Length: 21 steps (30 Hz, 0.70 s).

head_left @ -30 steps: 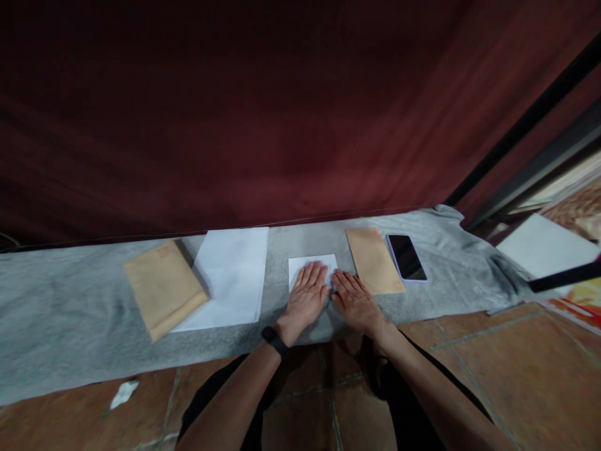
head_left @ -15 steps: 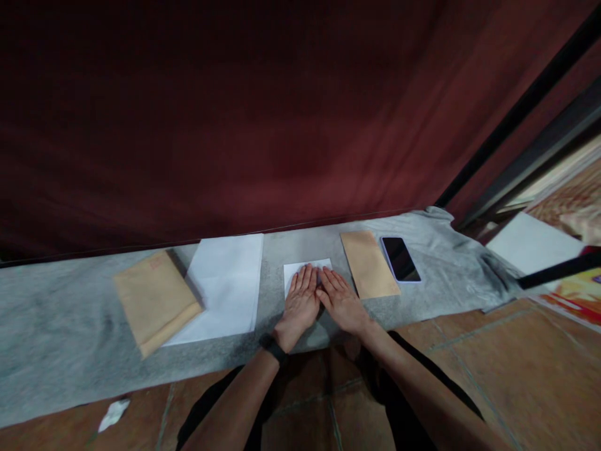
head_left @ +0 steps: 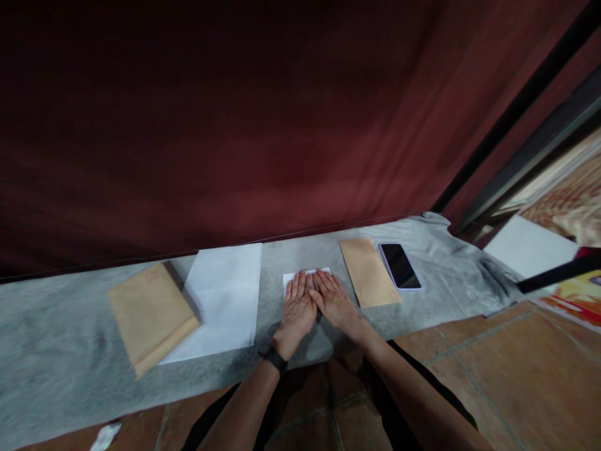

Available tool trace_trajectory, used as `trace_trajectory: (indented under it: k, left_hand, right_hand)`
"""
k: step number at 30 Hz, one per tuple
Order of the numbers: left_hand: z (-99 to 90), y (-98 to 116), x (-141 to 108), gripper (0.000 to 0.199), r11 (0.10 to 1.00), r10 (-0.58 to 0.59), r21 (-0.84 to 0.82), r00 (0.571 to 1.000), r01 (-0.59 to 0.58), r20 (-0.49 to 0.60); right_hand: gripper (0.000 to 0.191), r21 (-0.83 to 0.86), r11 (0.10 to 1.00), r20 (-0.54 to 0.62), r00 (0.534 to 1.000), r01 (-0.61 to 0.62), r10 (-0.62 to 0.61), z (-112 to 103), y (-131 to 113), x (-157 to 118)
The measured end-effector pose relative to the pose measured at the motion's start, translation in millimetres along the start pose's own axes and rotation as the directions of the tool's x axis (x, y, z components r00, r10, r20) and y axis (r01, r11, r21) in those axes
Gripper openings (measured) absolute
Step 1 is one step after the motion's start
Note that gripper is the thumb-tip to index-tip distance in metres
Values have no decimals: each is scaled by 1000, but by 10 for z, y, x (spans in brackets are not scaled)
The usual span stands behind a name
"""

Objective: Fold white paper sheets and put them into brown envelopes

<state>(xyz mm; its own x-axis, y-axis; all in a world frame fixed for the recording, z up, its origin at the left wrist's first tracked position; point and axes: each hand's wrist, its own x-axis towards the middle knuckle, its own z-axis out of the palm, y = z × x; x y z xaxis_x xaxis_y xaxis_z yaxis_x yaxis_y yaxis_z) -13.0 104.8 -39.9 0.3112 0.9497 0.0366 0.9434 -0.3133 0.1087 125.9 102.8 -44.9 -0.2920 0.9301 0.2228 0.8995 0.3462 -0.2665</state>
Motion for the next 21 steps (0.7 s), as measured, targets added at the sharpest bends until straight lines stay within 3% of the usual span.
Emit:
trace_trajectory:
  k: [10, 21]
  left_hand:
    - [-32, -121, -37, 56, 993, -110, 38, 994, 110, -17]
    - [-3, -193, -44, 58, 995, -83, 46, 993, 87, -84]
  right_hand:
    - [55, -100, 995, -69, 998, -10, 3, 101, 64, -54]
    - [54, -154, 987, -85, 996, -43, 30, 121, 33, -66]
